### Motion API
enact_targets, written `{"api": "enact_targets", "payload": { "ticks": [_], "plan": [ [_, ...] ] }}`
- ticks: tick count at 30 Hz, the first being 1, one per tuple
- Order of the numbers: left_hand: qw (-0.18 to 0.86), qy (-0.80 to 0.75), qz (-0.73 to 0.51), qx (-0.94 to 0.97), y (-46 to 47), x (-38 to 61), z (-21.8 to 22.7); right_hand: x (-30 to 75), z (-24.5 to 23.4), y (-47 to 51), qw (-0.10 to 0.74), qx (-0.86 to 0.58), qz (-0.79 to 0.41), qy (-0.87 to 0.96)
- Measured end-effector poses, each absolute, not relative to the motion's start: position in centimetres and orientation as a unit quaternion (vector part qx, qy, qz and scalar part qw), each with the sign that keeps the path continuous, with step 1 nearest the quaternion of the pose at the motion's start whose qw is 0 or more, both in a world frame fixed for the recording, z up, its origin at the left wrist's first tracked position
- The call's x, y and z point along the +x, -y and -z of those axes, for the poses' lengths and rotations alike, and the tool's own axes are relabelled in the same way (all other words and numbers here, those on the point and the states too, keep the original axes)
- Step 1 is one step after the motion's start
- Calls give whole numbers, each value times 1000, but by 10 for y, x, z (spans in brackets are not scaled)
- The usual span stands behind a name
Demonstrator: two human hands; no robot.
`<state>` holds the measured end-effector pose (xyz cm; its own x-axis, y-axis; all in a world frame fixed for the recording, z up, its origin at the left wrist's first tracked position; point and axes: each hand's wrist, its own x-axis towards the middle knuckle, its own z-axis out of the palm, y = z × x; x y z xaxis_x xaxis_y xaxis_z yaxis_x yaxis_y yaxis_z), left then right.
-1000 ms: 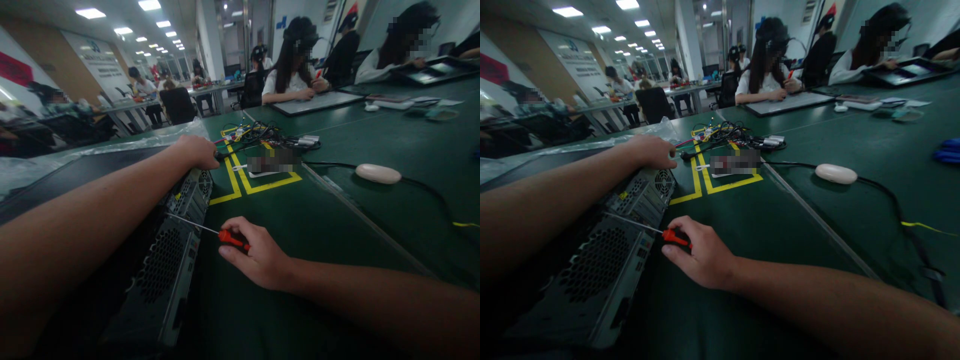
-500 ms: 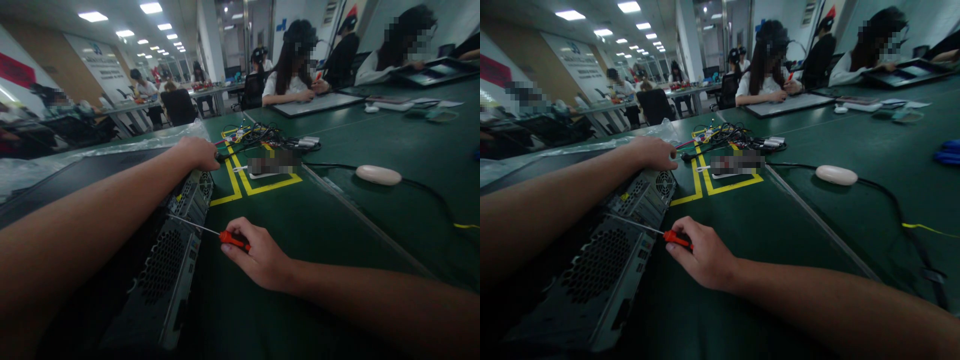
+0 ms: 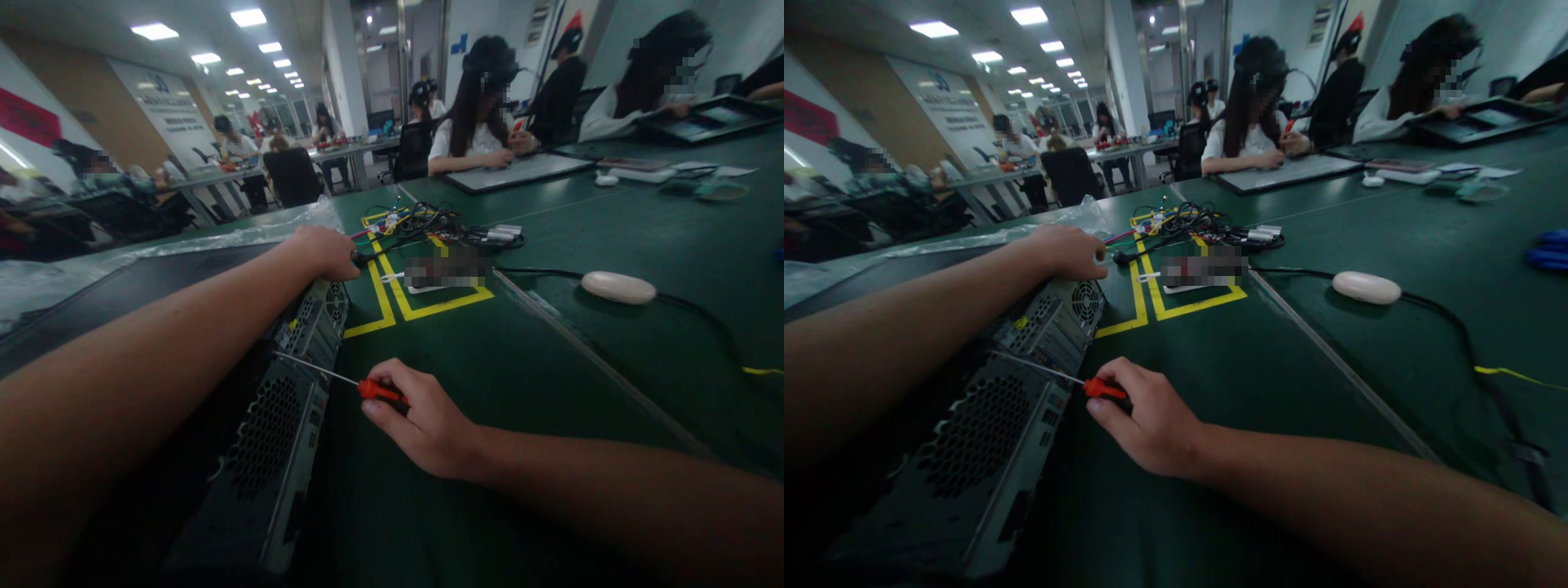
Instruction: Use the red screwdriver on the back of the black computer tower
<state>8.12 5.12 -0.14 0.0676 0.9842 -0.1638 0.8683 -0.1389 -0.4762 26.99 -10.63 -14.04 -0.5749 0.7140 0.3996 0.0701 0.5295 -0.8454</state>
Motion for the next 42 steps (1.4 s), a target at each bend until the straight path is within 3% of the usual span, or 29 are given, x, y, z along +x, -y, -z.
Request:
{"api": "enact_targets", "payload": {
  "ticks": [42],
  "plan": [
    [131, 642, -227, -721, -55, 80, 3, 269, 143, 106, 387, -243, -450, 767]
  ]
}}
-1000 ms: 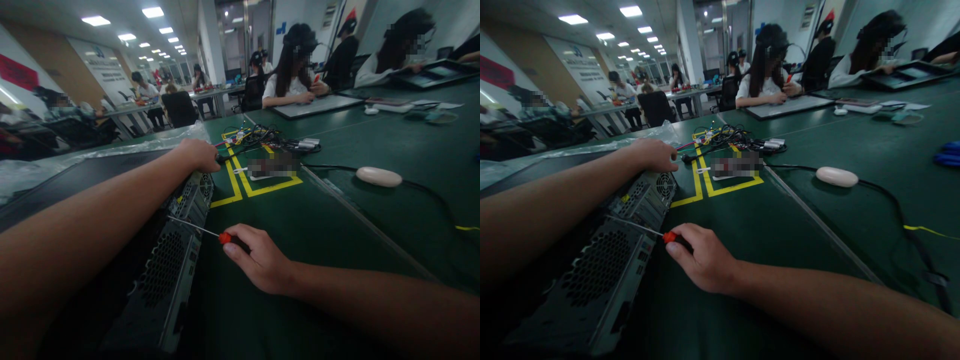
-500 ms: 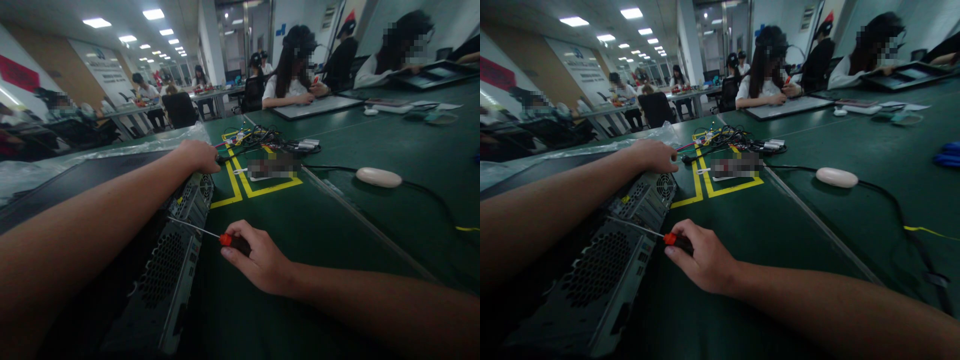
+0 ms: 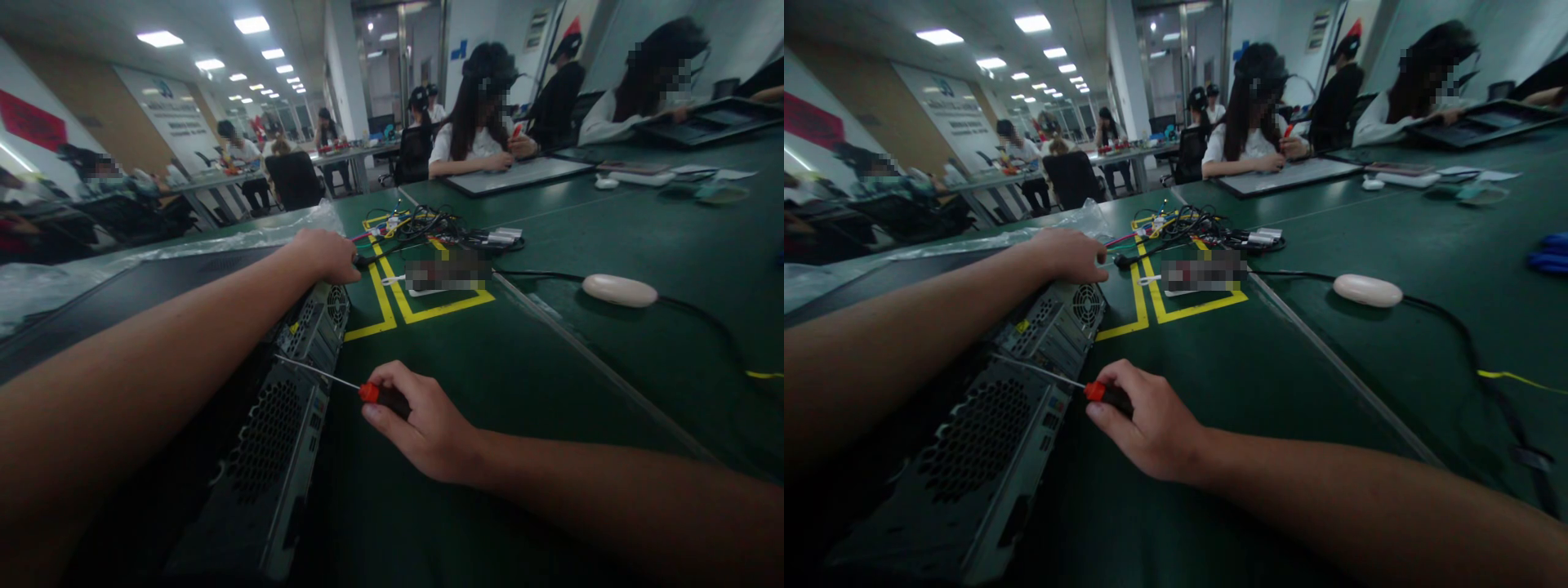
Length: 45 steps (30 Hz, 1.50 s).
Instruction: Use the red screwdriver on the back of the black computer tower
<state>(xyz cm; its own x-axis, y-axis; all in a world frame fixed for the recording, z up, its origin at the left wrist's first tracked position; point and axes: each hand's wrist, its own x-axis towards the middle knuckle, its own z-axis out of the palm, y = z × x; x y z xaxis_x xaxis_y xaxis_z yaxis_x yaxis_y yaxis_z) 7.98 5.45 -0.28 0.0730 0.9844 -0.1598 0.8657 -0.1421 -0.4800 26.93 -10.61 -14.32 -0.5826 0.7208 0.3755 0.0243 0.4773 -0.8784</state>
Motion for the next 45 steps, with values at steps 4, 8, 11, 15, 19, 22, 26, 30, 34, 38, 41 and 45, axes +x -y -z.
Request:
{"api": "enact_targets", "payload": {
  "ticks": [4, 8, 11, 15, 19, 22, 26, 30, 34, 38, 41, 45],
  "plan": [
    [118, 645, -216, -723, -52, 81, 1, 270, 142, 107, 383, -247, -450, 768],
    [125, 648, -221, -718, -50, 82, 1, 270, 142, 107, 382, -250, -450, 768],
    [127, 647, -224, -717, -50, 82, 1, 269, 142, 107, 383, -249, -446, 770],
    [116, 648, -213, -722, -51, 82, 1, 270, 143, 107, 385, -244, -440, 774],
    [130, 645, -226, -719, -50, 82, 1, 270, 141, 107, 391, -239, -418, 785],
    [135, 642, -233, -718, -49, 83, 0, 270, 140, 106, 392, -237, -409, 789],
    [133, 643, -231, -718, -48, 84, -1, 270, 141, 107, 389, -241, -421, 783],
    [129, 644, -228, -719, -49, 83, -1, 270, 141, 107, 386, -248, -438, 773],
    [135, 641, -228, -721, -50, 83, 0, 270, 141, 107, 381, -258, -433, 775],
    [137, 643, -226, -719, -50, 82, 1, 270, 141, 107, 380, -260, -429, 777],
    [134, 642, -223, -721, -50, 82, 1, 270, 142, 107, 382, -259, -429, 777],
    [128, 639, -221, -725, -50, 81, 1, 270, 143, 106, 377, -262, -429, 778]
  ]
}}
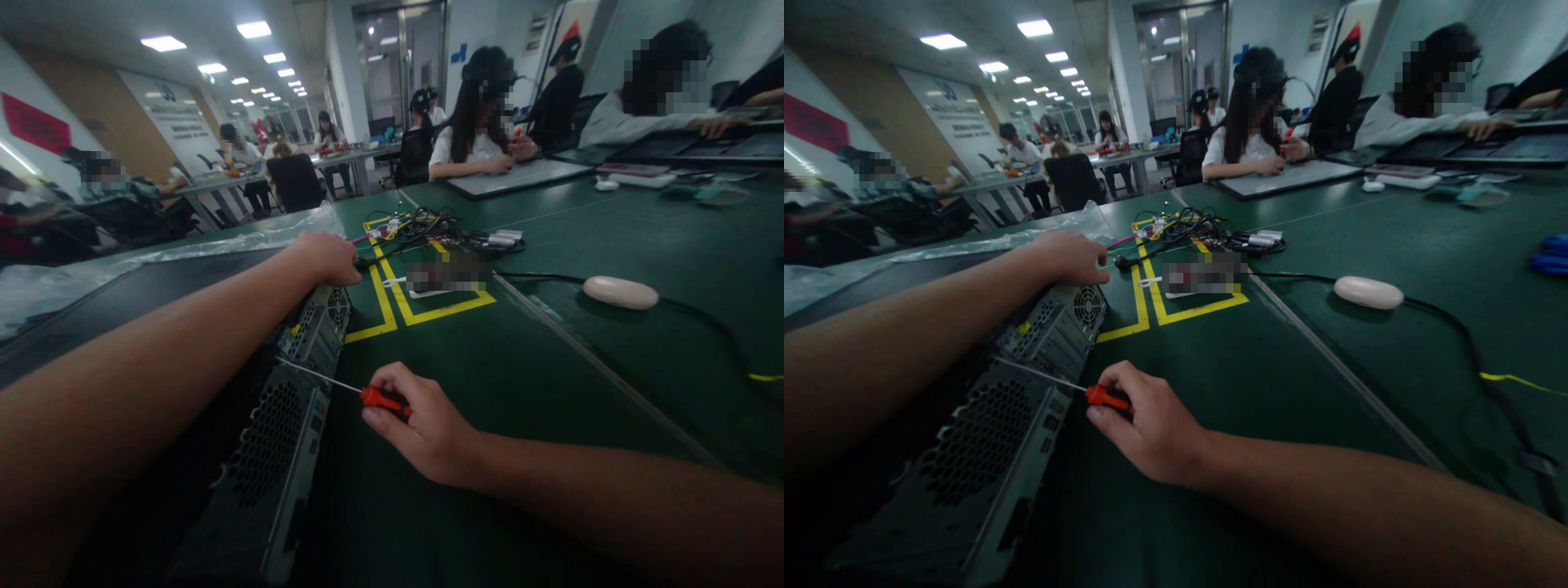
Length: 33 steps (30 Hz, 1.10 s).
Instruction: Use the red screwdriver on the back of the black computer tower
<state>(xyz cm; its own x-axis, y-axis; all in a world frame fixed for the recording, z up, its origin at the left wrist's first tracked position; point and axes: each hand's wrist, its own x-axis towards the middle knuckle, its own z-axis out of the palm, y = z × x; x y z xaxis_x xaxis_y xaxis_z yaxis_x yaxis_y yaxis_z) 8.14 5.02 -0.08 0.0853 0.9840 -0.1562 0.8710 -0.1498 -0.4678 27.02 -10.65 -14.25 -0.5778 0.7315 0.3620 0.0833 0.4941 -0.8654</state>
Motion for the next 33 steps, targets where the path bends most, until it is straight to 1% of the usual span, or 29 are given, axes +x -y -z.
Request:
{"api": "enact_targets", "payload": {
  "ticks": [19, 29, 33],
  "plan": [
    [126, 644, -210, -725, -49, 82, 1, 270, 140, 106, 379, -250, -427, 782],
    [129, 640, -226, -723, -49, 83, 0, 270, 142, 106, 385, -233, -416, 790],
    [134, 643, -238, -716, -50, 83, 0, 270, 141, 106, 387, -236, -434, 779]
  ]
}}
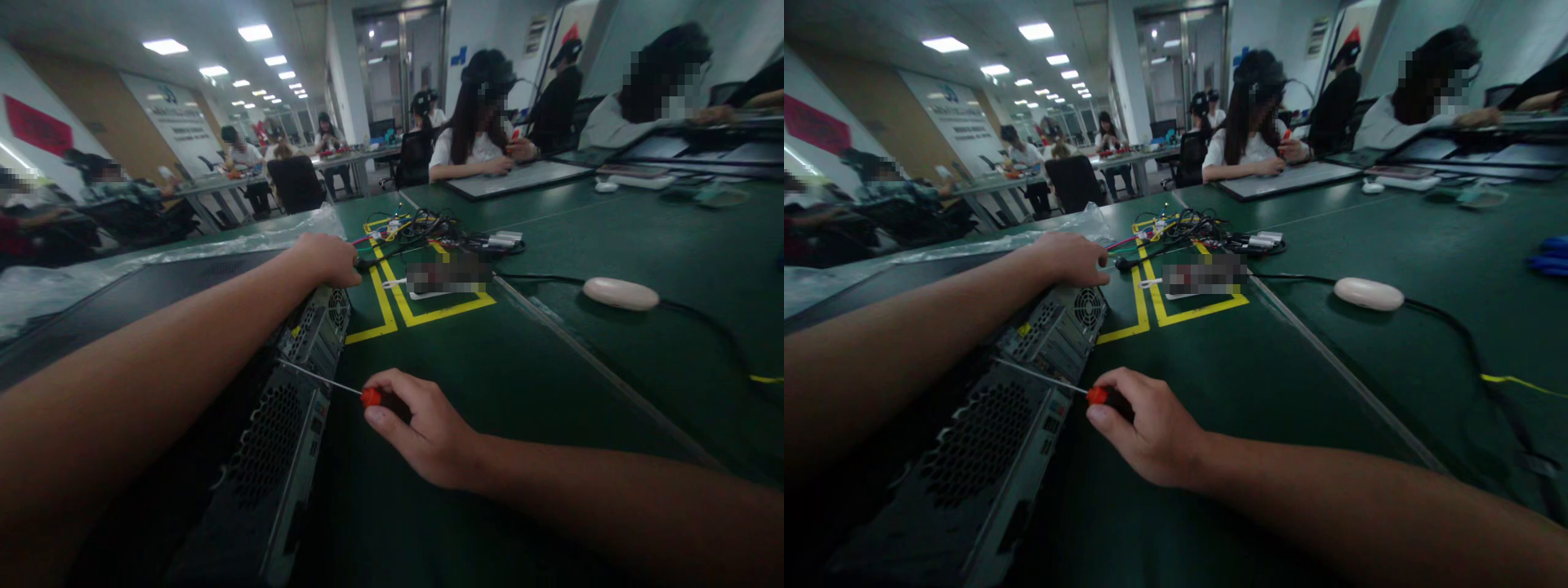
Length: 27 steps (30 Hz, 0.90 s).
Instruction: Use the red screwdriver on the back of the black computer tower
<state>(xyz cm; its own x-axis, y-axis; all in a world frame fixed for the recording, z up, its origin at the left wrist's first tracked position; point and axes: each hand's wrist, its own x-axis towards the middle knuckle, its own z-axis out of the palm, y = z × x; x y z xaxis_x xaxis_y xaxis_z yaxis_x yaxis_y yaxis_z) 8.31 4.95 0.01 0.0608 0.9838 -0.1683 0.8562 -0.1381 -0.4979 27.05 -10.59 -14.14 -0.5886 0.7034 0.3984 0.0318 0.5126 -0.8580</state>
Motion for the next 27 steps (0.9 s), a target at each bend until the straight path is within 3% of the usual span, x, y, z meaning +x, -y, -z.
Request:
{"api": "enact_targets", "payload": {
  "ticks": [27],
  "plan": [
    [126, 645, -217, -722, -48, 83, 1, 269, 144, 106, 383, -247, -453, 766]
  ]
}}
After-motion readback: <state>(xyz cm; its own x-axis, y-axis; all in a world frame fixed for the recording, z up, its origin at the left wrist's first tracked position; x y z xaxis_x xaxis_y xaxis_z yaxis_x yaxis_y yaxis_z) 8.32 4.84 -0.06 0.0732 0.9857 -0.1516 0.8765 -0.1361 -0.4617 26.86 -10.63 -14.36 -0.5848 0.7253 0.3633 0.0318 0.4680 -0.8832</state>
